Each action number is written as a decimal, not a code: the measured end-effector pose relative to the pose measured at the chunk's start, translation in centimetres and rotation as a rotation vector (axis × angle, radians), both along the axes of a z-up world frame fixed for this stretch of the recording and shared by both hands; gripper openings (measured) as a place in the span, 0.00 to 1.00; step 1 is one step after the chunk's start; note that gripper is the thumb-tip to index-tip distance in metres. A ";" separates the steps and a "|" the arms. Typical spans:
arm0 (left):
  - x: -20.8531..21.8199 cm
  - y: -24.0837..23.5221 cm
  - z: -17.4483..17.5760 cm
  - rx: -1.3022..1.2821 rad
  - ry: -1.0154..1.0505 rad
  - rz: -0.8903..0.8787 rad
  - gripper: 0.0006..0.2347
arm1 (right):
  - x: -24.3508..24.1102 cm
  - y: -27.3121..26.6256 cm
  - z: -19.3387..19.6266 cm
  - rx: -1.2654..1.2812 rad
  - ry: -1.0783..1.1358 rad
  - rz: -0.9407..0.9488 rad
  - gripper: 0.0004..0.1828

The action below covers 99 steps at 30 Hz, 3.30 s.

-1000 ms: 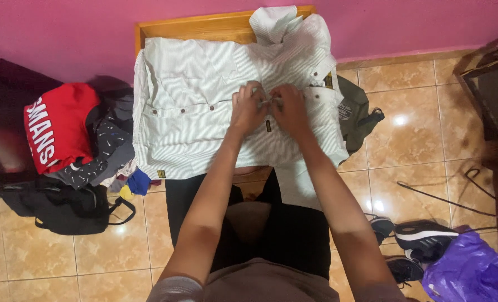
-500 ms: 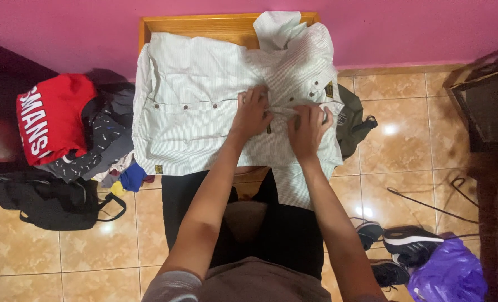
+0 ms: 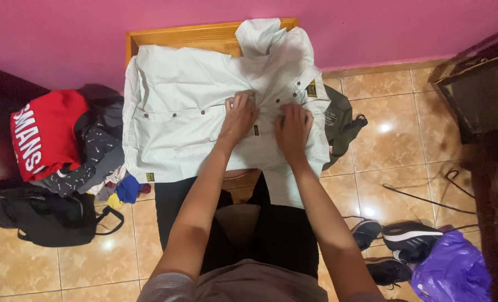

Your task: The person lays a light-colored, striped button-up shirt on a small wooden table. They button the shirt from bottom to top, then fold the sleeves and body of the shirt into a compact bundle.

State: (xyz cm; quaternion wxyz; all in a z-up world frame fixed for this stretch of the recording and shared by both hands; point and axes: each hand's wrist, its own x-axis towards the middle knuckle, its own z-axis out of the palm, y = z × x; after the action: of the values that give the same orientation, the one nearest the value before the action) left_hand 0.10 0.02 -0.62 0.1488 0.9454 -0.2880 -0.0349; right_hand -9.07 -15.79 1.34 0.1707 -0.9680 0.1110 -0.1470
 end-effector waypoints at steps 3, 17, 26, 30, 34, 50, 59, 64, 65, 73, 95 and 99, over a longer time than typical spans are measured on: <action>-0.5 0.0 2.0 -0.108 0.088 0.067 0.09 | 0.6 -0.2 0.9 -0.122 0.112 0.037 0.13; 0.1 1.6 0.5 -0.280 0.055 0.009 0.07 | 6.3 -6.4 -1.3 -0.252 0.034 0.412 0.06; -0.7 -4.5 1.7 -0.224 0.008 -0.067 0.08 | 6.8 -6.6 0.0 -0.072 0.105 0.432 0.05; -0.8 -6.0 -0.3 -0.285 0.063 -0.009 0.11 | 8.5 -8.0 -2.8 -0.053 0.221 0.425 0.05; -1.7 -4.7 -2.6 -0.334 0.022 -0.031 0.13 | 9.9 -7.6 -0.2 -0.022 0.367 0.445 0.08; -1.1 -5.9 -1.6 -0.600 -0.080 0.056 0.04 | 13.1 -7.5 -0.9 0.026 0.726 0.398 0.16; -0.9 -5.7 -1.6 -0.581 0.104 0.108 0.04 | 11.2 -5.9 6.9 0.331 0.730 0.366 0.13; -0.7 -5.9 -2.1 -0.588 0.196 0.178 0.06 | 11.8 -7.0 2.8 0.384 0.753 0.352 0.13; -0.8 -5.8 -2.1 -0.591 0.208 0.181 0.06 | 11.6 -6.9 3.1 0.396 0.773 0.335 0.14; -1.2 -5.7 -1.3 -0.600 0.165 0.168 0.06 | 8.8 -3.2 13.7 0.340 0.870 0.322 0.33; -1.1 -5.5 -1.8 -0.585 0.069 0.086 0.03 | 9.8 -5.0 4.4 0.200 0.767 0.252 0.22; -1.7 -5.3 0.2 -0.574 0.051 0.060 0.03 | 10.3 -6.2 0.8 0.310 0.722 0.266 0.22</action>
State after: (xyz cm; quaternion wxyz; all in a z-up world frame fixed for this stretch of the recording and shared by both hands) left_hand -1.62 -5.26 -0.38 0.4185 0.8715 -0.2540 0.0285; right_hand 1.28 -22.01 2.11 0.2819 -0.9261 0.0584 0.2438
